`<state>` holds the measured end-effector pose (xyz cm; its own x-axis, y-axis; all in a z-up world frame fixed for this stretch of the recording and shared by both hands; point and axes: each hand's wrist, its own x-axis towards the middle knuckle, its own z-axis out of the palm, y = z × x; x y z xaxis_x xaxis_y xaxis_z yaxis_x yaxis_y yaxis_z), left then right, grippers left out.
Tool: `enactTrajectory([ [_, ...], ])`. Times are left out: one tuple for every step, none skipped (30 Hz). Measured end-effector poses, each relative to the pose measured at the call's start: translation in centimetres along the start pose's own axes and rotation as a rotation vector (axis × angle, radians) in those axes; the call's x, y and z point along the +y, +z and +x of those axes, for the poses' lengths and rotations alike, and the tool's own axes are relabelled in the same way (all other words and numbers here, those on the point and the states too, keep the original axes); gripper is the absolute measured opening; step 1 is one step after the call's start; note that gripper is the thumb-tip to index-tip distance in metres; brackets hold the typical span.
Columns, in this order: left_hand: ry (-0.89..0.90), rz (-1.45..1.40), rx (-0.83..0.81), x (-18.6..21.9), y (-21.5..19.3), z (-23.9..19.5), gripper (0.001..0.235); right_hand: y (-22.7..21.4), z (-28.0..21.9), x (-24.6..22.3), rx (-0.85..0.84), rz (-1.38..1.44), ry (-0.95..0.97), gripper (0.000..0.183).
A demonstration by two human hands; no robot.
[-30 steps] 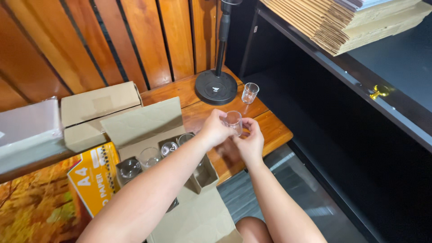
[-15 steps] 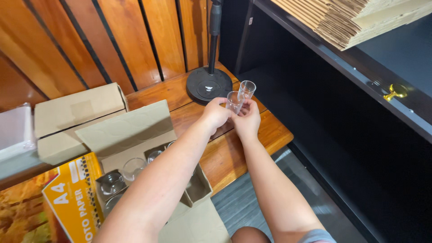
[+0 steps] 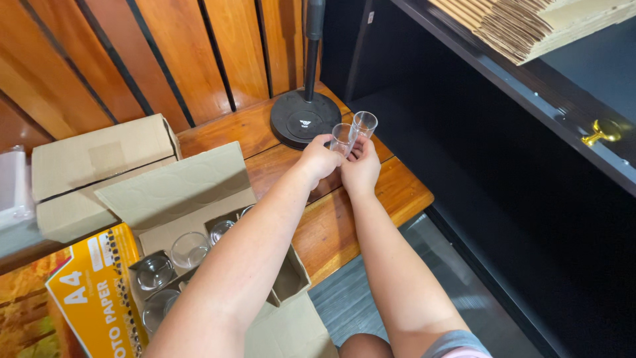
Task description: The person opens a cardboard box containing small clear glasses and removes them one by one, placing them on a wooden bench beside them. The task continues until all glasses are removed from the box.
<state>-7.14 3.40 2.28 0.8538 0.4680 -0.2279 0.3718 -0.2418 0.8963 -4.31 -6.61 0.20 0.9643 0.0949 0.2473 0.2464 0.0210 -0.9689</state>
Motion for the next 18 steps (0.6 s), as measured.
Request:
enactTrajectory([
  [0.0, -0.001, -0.003, 0.1, 0.0, -0.2, 0.082, 0.0, 0.3, 0.5, 0.001, -0.002, 0.0, 0.056],
  [-0.005, -0.007, -0.01, 0.2, 0.0, -0.4, 0.084, 0.1, 0.6, 0.9, 0.004, -0.028, 0.013, 0.059],
  [-0.009, -0.013, -0.016, 0.3, -0.1, -0.6, 0.086, 0.2, 0.9, 1.3, 0.005, -0.053, 0.025, 0.062],
  [-0.008, -0.013, -0.017, 0.2, 0.0, -0.6, 0.086, 0.1, 0.8, 1.0, 0.006, -0.054, 0.025, 0.062],
  [-0.01, -0.013, -0.02, 0.1, 0.1, -0.6, 0.087, 0.1, 0.7, 0.7, 0.003, -0.06, 0.03, 0.064],
  [-0.012, -0.012, -0.023, -0.1, 0.1, -0.5, 0.088, 0.1, 0.5, 0.4, 0.0, -0.067, 0.035, 0.065],
  [-0.012, -0.012, -0.024, 0.0, 0.0, -0.7, 0.088, 0.1, 0.4, 0.1, 0.001, -0.066, 0.035, 0.065],
  [-0.015, 0.01, -0.036, 0.1, -0.1, -0.8, 0.089, 0.0, 0.2, -0.3, 0.0, -0.078, 0.035, 0.065],
  [-0.018, 0.031, -0.048, 0.2, -0.2, -0.9, 0.09, 0.0, 0.0, -0.6, -0.001, -0.091, 0.035, 0.065],
  [-0.019, 0.032, -0.049, 0.2, -0.2, -0.9, 0.09, -0.1, 0.1, -0.4, 0.0, -0.091, 0.036, 0.065],
  [-0.02, 0.037, -0.055, 0.3, -0.2, -0.9, 0.09, -0.1, 0.3, -0.3, 0.006, -0.094, 0.039, 0.065],
  [-0.021, 0.042, -0.061, 0.3, -0.2, -0.9, 0.089, -0.1, 0.4, -0.1, 0.012, -0.097, 0.041, 0.065],
  [-0.022, 0.043, -0.061, 0.3, 0.0, -0.8, 0.089, 0.0, 0.4, 0.0, 0.011, -0.096, 0.041, 0.065],
  [-0.026, 0.032, -0.063, 0.3, 0.1, -0.7, 0.088, 0.1, 0.5, 0.0, 0.015, -0.102, 0.044, 0.064],
  [-0.03, 0.023, -0.065, 0.2, 0.2, -0.6, 0.086, 0.2, 0.6, 0.2, 0.018, -0.107, 0.047, 0.064],
  [-0.031, 0.024, -0.066, 0.1, 0.2, -0.5, 0.086, 0.1, 0.4, -0.1, 0.019, -0.106, 0.049, 0.064],
  [-0.032, 0.023, -0.065, 0.0, 0.3, -0.3, 0.087, 0.0, 0.3, -0.3, 0.018, -0.105, 0.052, 0.065],
  [-0.033, 0.022, -0.065, -0.1, 0.3, -0.1, 0.087, 0.0, 0.2, -0.6, 0.017, -0.103, 0.056, 0.066],
])
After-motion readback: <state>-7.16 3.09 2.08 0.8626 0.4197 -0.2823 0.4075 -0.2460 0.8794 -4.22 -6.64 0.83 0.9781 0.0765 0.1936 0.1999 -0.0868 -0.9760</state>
